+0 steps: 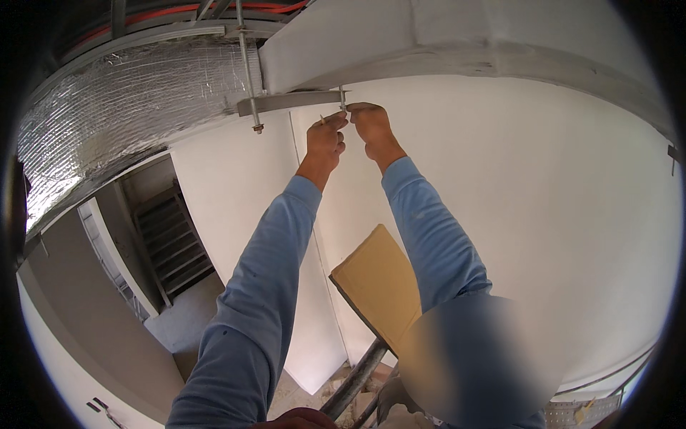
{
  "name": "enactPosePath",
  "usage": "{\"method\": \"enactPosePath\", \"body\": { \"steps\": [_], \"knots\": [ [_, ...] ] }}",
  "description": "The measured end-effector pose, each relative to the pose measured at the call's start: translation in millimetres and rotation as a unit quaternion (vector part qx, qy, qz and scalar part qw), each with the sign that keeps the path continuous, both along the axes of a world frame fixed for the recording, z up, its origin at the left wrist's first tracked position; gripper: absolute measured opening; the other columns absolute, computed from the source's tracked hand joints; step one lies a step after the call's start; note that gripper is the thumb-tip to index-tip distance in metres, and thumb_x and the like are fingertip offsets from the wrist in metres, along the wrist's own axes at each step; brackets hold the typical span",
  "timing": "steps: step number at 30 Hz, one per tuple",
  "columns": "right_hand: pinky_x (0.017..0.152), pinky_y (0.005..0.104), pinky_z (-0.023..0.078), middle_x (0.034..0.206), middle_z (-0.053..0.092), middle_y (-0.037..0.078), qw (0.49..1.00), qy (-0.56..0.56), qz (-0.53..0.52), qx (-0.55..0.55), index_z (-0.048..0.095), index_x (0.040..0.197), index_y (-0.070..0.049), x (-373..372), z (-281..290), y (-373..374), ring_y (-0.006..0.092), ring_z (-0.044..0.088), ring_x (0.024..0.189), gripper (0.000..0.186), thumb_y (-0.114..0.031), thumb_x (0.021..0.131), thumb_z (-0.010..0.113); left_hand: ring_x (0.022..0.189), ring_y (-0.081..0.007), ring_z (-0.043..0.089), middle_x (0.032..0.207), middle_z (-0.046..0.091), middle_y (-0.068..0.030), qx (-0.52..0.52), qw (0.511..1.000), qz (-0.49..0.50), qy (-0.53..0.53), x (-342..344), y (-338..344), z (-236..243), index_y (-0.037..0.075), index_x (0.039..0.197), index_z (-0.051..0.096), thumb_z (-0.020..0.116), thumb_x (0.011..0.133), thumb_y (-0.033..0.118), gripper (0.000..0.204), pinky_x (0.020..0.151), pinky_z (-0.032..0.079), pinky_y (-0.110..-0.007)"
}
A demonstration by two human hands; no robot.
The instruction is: The person lifts a long rectangular ceiling panel and aligns it with metal ceiling supports. They use a pencil to mark positions on the panel and supports, then adjust the panel into place with assistance from another worker.
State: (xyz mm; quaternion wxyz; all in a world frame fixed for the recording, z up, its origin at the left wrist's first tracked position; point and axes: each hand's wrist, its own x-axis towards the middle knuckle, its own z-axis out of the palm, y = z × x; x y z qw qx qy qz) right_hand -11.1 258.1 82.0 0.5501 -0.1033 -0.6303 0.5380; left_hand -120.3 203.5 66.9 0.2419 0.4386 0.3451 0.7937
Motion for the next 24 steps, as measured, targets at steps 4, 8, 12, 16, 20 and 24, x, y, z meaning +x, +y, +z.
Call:
{"method": "enactPosePath", "body": {
  "steps": [4,8,12,16,20,24],
  "knots": [
    [0.08,0.0359,0.04,0.099,0.065,0.008,0.999,0.038,-0.003,0.0,0.075,0.1,-0.003,0,1,-1,0.0189,0.051,0.088,0.031,-0.002,0.081,0.05,0.05,-0.0044,0.034,0.101,0.065,-0.0068,-0.002,1.0,0.004,0.001,-1,3,-1,0.002,0.114,0.068,0.065,0.096,0.015,0.022,0.041,0.028,-0.023],
    [0.061,0.0266,0.034,0.091,0.062,0.002,0.998,0.066,-0.003,0.017,0.073,0.101,-0.001,1,1,-1,0.0117,0.041,0.071,0.033,0.002,0.077,0.05,0.05,-0.0045,0.033,0.102,0.065,-0.0065,0.001,1.0,0.005,-0.003,1,3,-1,0.002,0.113,0.068,0.066,0.096,0.016,0.022,0.042,0.028,-0.024],
    [0.072,0.0288,0.04,0.092,0.064,0.003,1.0,0.009,-0.009,-0.003,0.074,0.096,-0.001,4,1,-4,0.0158,0.048,0.084,0.03,0.002,0.078,0.05,0.05,-0.0044,0.033,0.101,0.065,-0.0057,0.004,1.0,-0.003,-0.008,2,1,-1,0.002,0.113,0.068,0.066,0.096,0.016,0.022,0.042,0.028,-0.023],
    [0.078,0.0368,0.049,0.085,0.066,0.01,0.995,0.078,-0.06,0.024,0.073,0.09,0.0,5,0,-21,0.0202,0.059,0.082,0.027,0.002,0.082,0.048,0.05,-0.0046,0.034,0.099,0.065,-0.005,0.0,1.0,-0.001,-0.009,-5,9,-3,0.002,0.112,0.068,0.065,0.096,0.015,0.021,0.043,0.029,-0.023],
    [0.069,0.0331,0.052,0.092,0.067,0.012,0.993,0.056,0.049,0.095,0.071,0.105,0.004,7,-3,-62,0.0202,0.061,0.075,0.026,-0.001,0.087,0.053,0.048,-0.0053,0.037,0.089,0.066,-0.0061,0.03,0.999,0.026,0.003,-15,17,-10,0.001,0.106,0.07,0.062,0.094,0.016,0.02,0.04,0.028,-0.025],
    [0.088,0.0337,0.046,0.112,0.066,0.005,0.982,0.001,0.164,0.09,0.072,0.113,-0.006,7,-9,-108,0.0175,0.057,0.101,0.029,-0.012,0.091,0.055,0.047,-0.0059,0.038,0.085,0.067,-0.0065,0.098,0.984,0.127,-0.075,-18,-24,-23,0.001,0.107,0.07,0.059,0.098,0.024,0.028,0.04,0.028,-0.025]
  ]
}}
